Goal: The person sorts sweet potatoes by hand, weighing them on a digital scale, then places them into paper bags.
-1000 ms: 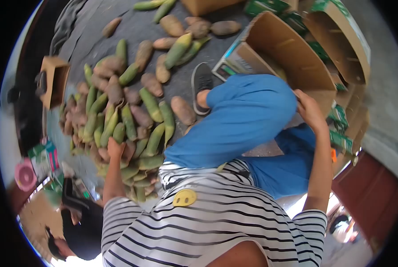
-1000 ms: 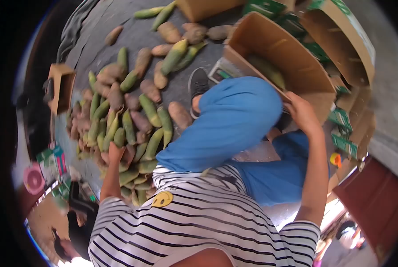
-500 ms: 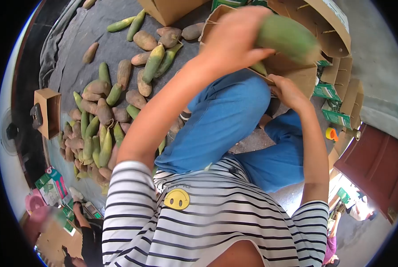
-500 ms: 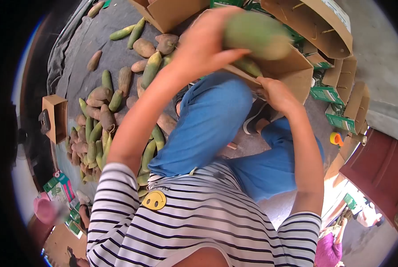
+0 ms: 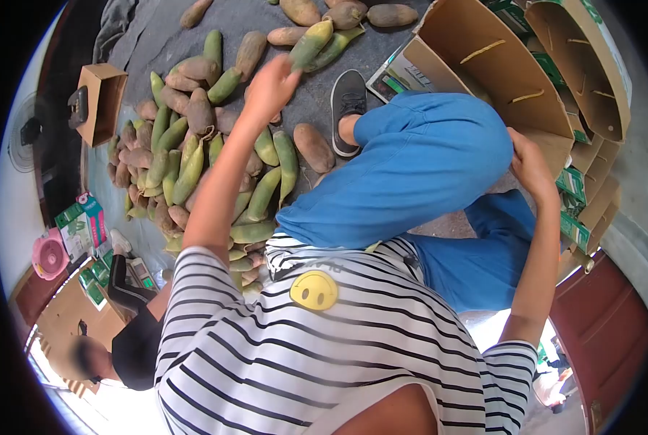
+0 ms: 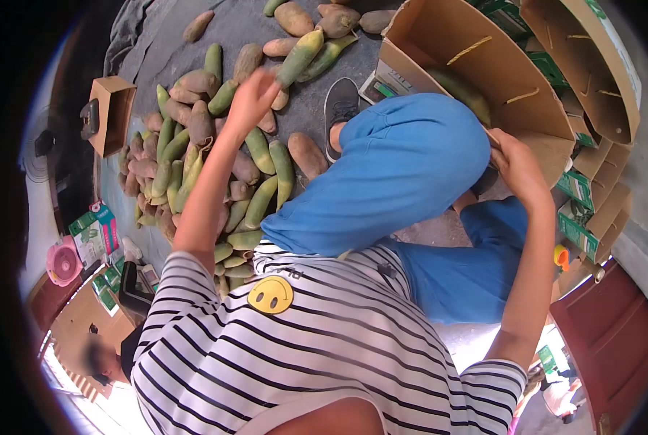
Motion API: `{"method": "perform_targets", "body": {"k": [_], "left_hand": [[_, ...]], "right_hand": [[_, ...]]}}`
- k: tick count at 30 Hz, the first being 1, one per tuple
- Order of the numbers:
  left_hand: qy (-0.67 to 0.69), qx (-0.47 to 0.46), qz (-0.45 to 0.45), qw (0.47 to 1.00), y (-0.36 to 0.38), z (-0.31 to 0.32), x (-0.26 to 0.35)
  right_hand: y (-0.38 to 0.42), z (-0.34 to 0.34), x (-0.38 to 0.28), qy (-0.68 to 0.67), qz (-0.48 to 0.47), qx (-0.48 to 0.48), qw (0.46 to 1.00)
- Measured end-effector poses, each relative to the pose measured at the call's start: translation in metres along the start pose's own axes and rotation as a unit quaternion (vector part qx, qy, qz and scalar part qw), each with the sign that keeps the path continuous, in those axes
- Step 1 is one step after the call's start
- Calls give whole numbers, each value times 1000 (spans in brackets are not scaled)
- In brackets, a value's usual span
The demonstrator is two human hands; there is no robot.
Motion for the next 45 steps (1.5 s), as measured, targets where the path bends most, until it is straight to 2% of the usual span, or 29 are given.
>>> {"method": "perform_targets", "body": {"k": [1,2,3,5,8,11,12,15,16,18,20,21,22,24,26,28,30,31,32,33,34,35,37,38,39,40,41,43,45], "left_hand": [[-69,-49,-76,993,15,12,-59],[-96,-89,-87,988,44,21,-102],[-85,-225,-182,954,61,33,-132],[-2,-377,-361,853,97,73,-167],[146,-312,-484,804,120,121,-151],[242,-246,-549,761,113,173,-160],[220,-184,-591,754,108,182,-154],[264,-67,-591,760,110,232,-193],[259,-43,-555,789,109,197,-151],[296,-47,-519,800,108,184,-156],[410,-35,-425,806,96,130,-110],[398,8,-349,848,85,113,-99],[412,69,-254,873,72,81,-52],[396,118,-71,908,44,26,23],[401,79,67,910,24,-17,103],[377,31,183,907,4,-30,167],[214,27,326,920,-28,-16,215],[263,21,343,901,-33,0,241],[247,27,379,892,-43,22,257],[195,24,408,891,-56,52,263],[155,-52,404,900,-62,75,268],[103,-35,415,903,-67,102,263],[-85,-123,388,910,-67,121,262],[-80,-121,419,896,-62,123,257],[-21,-64,397,916,-52,116,256],[53,47,444,893,-46,102,249],[91,71,432,895,-40,75,238],[151,149,378,901,-31,32,193],[123,202,311,921,-25,4,111]], "right_hand": [[0,0,2,11,-6,-2,1000],[-1,0,4,23,-11,-6,1000],[-2,1,4,34,-17,-9,999],[-2,0,0,44,-3,-3,999],[-2,1,-11,39,16,6,999],[-2,1,-6,36,7,10,999],[-1,1,-2,37,-2,12,999],[0,0,1,48,8,6,999],[1,2,7,50,8,13,999],[0,0,8,51,7,10,999],[0,-1,1,66,16,2,998],[0,-1,1,72,15,0,997],[0,-2,2,76,14,-3,997],[1,-1,5,78,5,3,997],[3,2,6,81,7,12,997],[0,2,3,85,15,12,996],[1,2,0,90,39,1,995],[1,4,2,91,45,7,995],[2,6,7,92,50,12,994],[1,6,10,94,54,15,994],[0,4,10,97,51,13,994],[1,3,10,100,46,10,994],[2,3,8,104,23,4,994],[2,1,5,103,0,0,995],[5,4,7,67,5,20,998],[4,6,13,34,7,19,999],[4,7,12,-20,48,13,999],[0,7,-1,42,36,-7,998],[0,7,5,51,30,-13,998]]}}
Point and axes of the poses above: each hand's wrist, its own y-axis away from the middle knuckle, its own z-axis out of the palm, x = y × z, the point moved 1 cm from there along -y, towards the middle knuckle, and after that the axes turned 5 degrees about -z, right-handed, at the moved point
